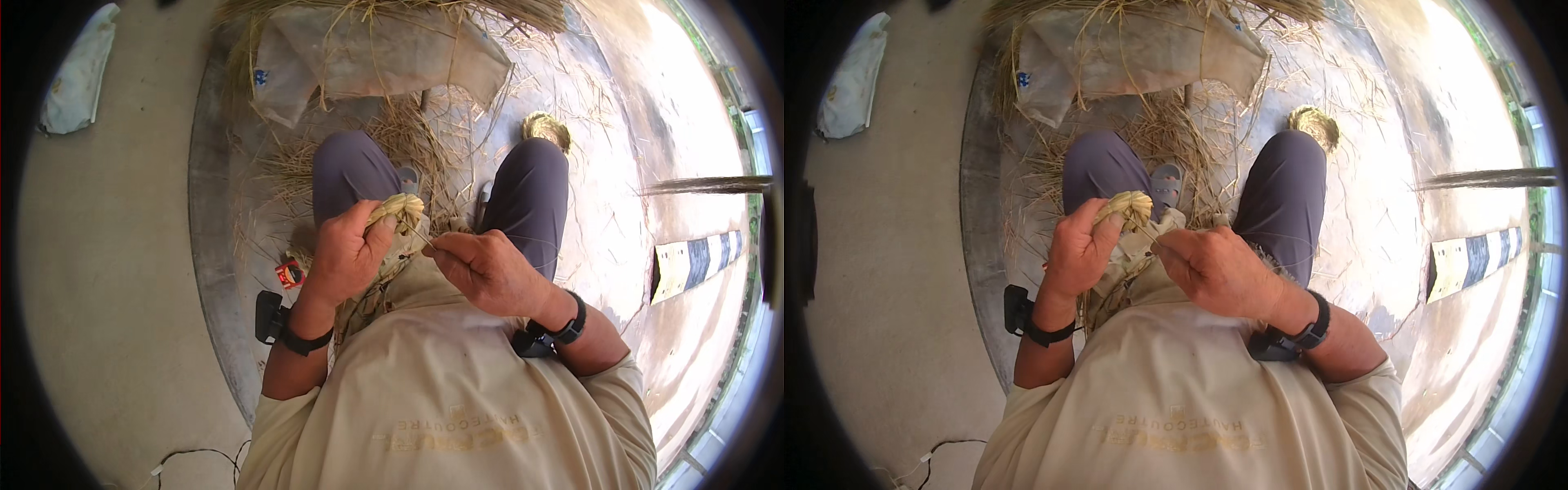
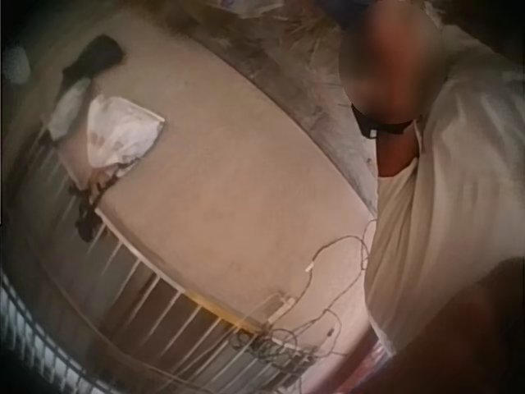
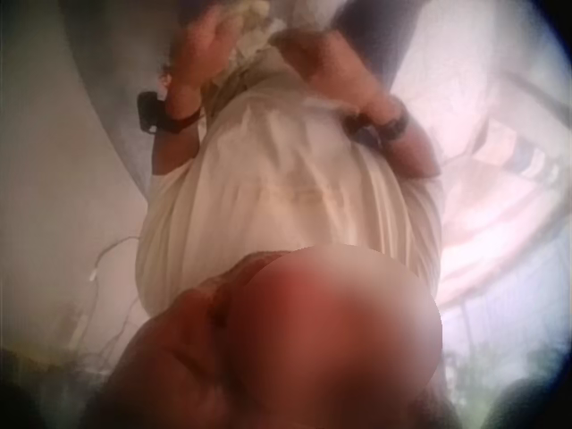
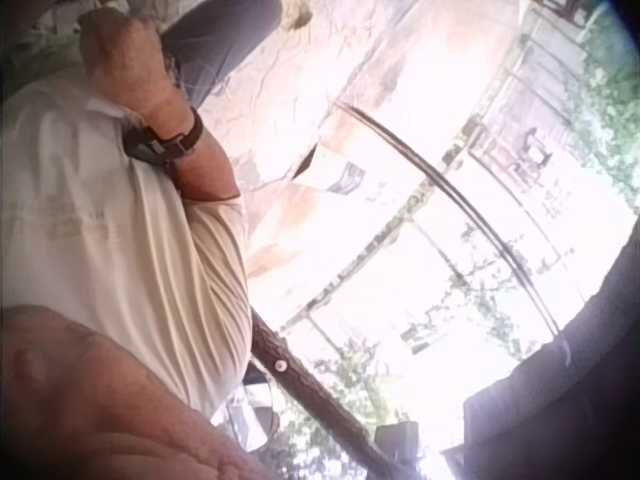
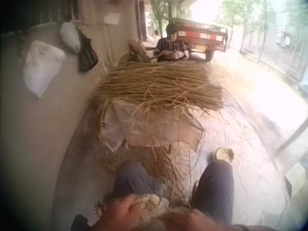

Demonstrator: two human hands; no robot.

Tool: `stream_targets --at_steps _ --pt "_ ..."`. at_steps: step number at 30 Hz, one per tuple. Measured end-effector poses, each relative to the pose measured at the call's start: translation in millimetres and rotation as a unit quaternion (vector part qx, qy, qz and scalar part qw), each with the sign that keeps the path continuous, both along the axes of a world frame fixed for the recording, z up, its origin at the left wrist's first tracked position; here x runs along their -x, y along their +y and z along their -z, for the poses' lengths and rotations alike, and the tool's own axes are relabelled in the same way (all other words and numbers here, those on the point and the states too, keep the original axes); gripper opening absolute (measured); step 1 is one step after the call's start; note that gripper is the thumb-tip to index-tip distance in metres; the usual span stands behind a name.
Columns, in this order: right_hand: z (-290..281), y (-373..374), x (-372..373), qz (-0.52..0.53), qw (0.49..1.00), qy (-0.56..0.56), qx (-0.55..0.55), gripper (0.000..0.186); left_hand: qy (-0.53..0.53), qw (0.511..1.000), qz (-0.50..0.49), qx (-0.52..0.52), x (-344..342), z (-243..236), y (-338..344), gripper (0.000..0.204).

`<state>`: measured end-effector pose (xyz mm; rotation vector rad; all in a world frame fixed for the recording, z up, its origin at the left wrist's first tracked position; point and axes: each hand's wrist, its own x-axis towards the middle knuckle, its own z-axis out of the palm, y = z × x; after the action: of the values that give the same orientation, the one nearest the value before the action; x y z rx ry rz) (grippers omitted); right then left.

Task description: The recorder is weaving a small basket out of straw materials.

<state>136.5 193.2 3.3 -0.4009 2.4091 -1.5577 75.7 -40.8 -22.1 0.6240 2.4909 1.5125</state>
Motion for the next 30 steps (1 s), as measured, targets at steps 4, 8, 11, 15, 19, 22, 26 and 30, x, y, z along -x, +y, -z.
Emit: stream_targets --at_steps 4,8,11,15,19,22,26,30 --pt "-2.0 1.2 1.6 -0.007 1.0 -0.007 0.008 0.014 0.031 0.999 -0.001 0.024 -1.0 0.1 2.9 0.022" --pt "-10.2 -2.9 2.1 0.002 0.999 -0.035 0.025 0.013 0.061 0.997 -0.019 0.046 -4.1 -4.1 9.4 0.021" --pt "-8.9 -9.3 1.2 0.029 0.999 -0.013 0.043 0.013 0.156 0.986 -0.025 0.048 -6.4 -2.0 15.5 0.018" --pt "-5.1 -13.9 4.8 0.044 0.998 0.021 0.03 0.012 0.156 0.984 -0.043 0.078 -12.8 -6.7 22.8 0.019" --pt "-0.3 -15.5 16.3 0.046 0.999 -0.018 0.012 0.013 0.153 0.984 -0.029 0.09 -16.1 -2.2 26.1 0.019" --pt "-0.8 -2.1 14.7 -0.024 1.0 0.001 -0.013 0.012 0.203 0.971 -0.039 0.118 -6.6 5.7 17.3 0.019" --pt "-3.6 5.4 7.6 -0.027 0.993 -0.112 0.032 0.011 0.226 0.965 -0.061 0.116 4.4 16.1 3.5 0.02" --pt "3.4 -2.0 13.4 -0.007 1.0 0.001 -0.001 0.012 0.208 0.968 0.0 0.138 -5.6 4.8 14.6 0.019"
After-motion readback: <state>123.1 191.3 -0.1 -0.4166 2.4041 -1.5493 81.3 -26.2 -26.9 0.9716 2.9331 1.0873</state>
